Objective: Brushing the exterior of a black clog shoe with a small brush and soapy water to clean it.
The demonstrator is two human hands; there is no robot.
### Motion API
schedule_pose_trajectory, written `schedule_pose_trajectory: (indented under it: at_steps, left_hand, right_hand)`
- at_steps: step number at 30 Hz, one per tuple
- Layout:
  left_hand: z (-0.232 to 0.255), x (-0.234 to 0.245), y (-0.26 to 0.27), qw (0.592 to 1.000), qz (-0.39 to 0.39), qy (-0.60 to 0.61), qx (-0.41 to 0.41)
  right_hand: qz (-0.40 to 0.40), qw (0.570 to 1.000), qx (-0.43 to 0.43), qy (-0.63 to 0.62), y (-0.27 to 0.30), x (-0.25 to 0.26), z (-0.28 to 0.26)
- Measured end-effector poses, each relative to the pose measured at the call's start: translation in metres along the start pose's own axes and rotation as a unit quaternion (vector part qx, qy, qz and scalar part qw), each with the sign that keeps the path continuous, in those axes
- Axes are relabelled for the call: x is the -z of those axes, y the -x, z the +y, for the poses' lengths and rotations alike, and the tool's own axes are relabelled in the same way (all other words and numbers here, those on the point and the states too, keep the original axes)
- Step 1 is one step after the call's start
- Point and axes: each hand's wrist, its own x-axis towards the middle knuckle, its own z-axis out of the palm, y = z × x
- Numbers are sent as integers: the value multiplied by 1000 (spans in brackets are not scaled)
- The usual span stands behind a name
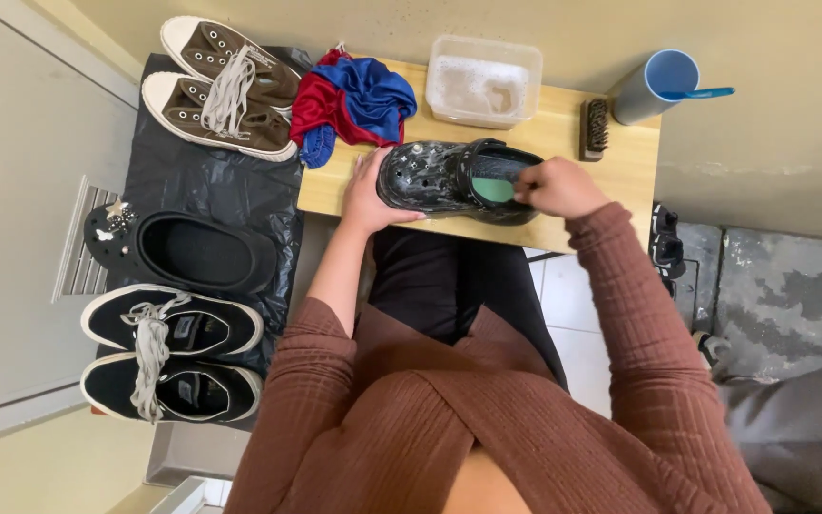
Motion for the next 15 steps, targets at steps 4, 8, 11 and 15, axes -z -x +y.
schedule_pose_trajectory:
  at_steps: [4,8,11,15]
  left_hand:
    - [0,-2,-5,1000,1,-2,-4]
    - [0,-4,0,1000,-7,-10,3]
    - [0,-2,-3,1000,-2,-8,1]
    - [-1,-4,-3,1000,-1,2,-5]
  right_hand:
    - [26,997,-58,51,19,44,35]
    - [77,994,-31,65,-7,-13,41]
    - [48,999,-16,11,6,-8,17]
    - [52,993,-55,86,35,37,41]
